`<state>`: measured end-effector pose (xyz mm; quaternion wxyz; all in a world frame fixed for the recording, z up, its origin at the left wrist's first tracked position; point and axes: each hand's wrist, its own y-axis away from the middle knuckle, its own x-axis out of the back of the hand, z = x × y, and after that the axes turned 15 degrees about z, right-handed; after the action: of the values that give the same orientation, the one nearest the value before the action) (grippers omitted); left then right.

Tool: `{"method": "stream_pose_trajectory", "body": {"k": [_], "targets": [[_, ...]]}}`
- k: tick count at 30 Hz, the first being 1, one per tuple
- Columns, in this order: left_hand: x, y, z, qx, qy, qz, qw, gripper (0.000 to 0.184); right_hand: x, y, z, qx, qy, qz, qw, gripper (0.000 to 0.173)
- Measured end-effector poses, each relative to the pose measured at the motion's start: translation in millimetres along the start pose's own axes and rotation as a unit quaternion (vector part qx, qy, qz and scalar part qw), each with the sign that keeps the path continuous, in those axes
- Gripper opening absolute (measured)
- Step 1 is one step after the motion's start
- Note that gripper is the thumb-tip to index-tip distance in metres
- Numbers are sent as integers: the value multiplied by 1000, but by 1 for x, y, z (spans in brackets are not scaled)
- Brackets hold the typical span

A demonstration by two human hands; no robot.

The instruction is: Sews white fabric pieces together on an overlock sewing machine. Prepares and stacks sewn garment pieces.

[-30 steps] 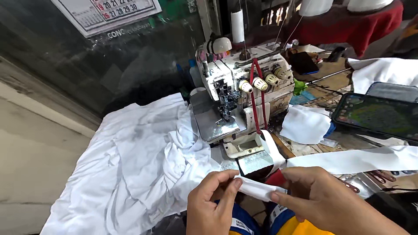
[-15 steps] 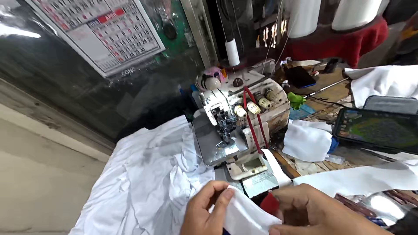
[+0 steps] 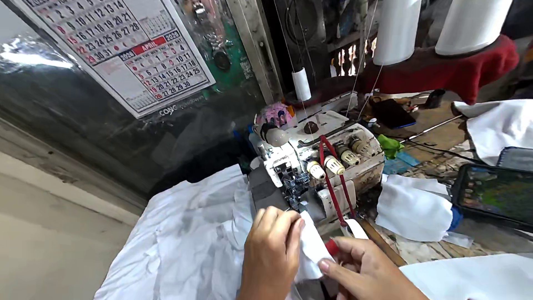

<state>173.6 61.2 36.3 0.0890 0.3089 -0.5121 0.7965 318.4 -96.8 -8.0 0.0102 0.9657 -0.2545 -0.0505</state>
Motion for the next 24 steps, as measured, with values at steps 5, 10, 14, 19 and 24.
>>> {"method": "stream_pose_trajectory", "body": {"k": [5,10,14,19,24], "targets": [[-1,9,-6,-13,-7,32,999,22,-5,-9,-8,6,-21,47,999,17],[15,9,1,8,6,3,1000,24,-10,-3,-11,4,-27,78,997,16],[-1,1,-12,43,-2,28,999,22,-24,-17,-6,3,-60,112,992,20],[-13,-44,-50,84,-37,-44,995,26,-44,-49,-12,-33,-79,173,981,38],[3,-38,-57,158,-125,-86,976,37,-38,-27,2,72,-46,96,992,30]]}}
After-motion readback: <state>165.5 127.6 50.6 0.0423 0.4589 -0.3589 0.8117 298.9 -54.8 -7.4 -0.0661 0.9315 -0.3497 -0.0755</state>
